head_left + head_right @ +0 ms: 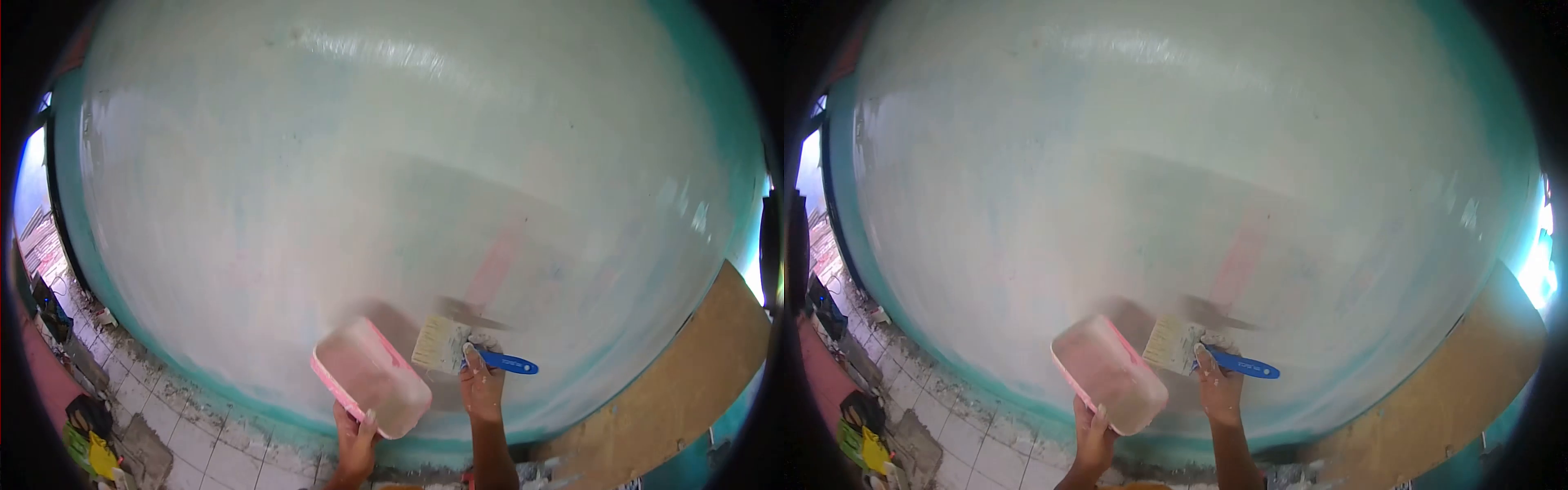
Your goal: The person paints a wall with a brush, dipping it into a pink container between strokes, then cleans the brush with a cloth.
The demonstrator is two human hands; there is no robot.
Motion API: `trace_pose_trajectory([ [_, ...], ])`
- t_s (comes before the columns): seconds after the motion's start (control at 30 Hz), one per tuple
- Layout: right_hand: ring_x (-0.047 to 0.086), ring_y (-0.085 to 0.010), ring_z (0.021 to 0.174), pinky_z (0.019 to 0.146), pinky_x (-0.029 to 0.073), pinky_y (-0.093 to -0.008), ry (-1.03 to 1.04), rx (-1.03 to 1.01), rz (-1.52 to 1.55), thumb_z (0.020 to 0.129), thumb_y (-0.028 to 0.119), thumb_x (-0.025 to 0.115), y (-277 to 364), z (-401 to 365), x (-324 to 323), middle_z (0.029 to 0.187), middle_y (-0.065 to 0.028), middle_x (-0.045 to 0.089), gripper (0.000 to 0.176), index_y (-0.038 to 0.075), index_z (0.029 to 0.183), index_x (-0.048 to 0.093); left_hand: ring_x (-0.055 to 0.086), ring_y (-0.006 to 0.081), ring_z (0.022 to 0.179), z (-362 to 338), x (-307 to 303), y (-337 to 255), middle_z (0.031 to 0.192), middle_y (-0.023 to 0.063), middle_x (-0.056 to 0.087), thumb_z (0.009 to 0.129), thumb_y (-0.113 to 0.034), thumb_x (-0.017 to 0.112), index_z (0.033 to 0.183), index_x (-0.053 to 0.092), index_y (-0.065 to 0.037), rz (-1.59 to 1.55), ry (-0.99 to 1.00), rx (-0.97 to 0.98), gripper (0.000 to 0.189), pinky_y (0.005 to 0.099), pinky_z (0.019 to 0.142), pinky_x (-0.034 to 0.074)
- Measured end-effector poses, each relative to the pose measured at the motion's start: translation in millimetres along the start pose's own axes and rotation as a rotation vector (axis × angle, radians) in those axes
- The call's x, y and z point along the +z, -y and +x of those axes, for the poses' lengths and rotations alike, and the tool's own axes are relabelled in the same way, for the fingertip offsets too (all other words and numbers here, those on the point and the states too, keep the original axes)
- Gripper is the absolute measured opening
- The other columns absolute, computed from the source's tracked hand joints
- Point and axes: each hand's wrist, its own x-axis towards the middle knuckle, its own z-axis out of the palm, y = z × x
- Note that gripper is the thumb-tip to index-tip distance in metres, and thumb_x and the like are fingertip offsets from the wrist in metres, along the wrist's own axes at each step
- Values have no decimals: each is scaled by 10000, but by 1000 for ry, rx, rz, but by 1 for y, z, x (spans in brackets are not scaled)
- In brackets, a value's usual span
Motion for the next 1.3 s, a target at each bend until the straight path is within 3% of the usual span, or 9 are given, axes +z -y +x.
trace_pose_trajectory([
  [0.03,596,-113,884,801,512,-273,-15,-40,-110,818,-19,704,16,12,4,1018,-55,611,329,38,1106,554,447,225,1217,-5,6,-2,1327,122,412,941,-144,555,1418,186,-80,-52,-18,-49,606,397,906,490],
  [0.23,592,-130,924,814,514,-264,358,-602,-391,864,12,672,137,94,77,1037,-58,610,386,4,1213,508,487,304,1224,-9,16,8,1366,123,383,949,-298,526,1403,204,-127,7,9,-5,582,483,898,511],
  [0.3,600,-162,1032,894,514,-283,316,-778,-905,914,-11,582,179,135,102,1122,-101,616,387,-4,1289,487,499,282,1166,-9,18,3,1330,129,397,936,-364,542,1398,230,-88,84,-29,-56,622,412,849,510],
  [0.37,652,-161,967,851,511,-278,393,-1552,-1222,910,81,614,226,176,142,1057,-73,679,260,15,1162,612,511,259,1107,-9,19,-2,1295,135,411,922,-431,558,1392,257,-49,168,-65,-102,676,342,800,509],
  [0.5,647,-247,850,789,515,-323,64,-1467,-1430,940,288,587,296,158,234,931,-103,690,264,64,1051,671,501,270,1119,-9,22,-15,1285,155,409,969,-332,484,1376,259,-14,192,-96,-24,564,341,808,510],
  [0.6,633,-284,810,757,517,-359,42,-1761,-1526,915,344,621,324,198,270,900,-93,681,291,72,998,683,479,266,1126,-11,25,-30,1271,159,410,972,-353,473,1367,262,5,269,-92,16,573,346,817,496],
  [0.8,607,-295,851,788,506,-390,69,-1817,-1694,882,319,645,315,255,282,943,-82,678,255,90,984,692,447,267,1133,-1,7,-51,1258,163,410,978,-386,450,1356,282,19,316,-67,24,579,375,865,456],
  [1.1,629,-322,883,810,512,-404,416,-1237,-1910,873,302,610,275,205,261,918,-111,685,235,141,1000,724,451,269,1157,9,-21,-69,1295,149,404,966,-371,493,1394,266,-28,277,-93,-23,594,393,874,455],
  [1.3,658,-324,831,788,522,-406,169,-1467,-1755,884,441,604,346,267,308,879,-155,694,351,115,948,718,465,267,1151,19,-33,-68,1290,123,414,955,-346,524,1403,261,-69,143,-47,-18,588,396,849,472],
])
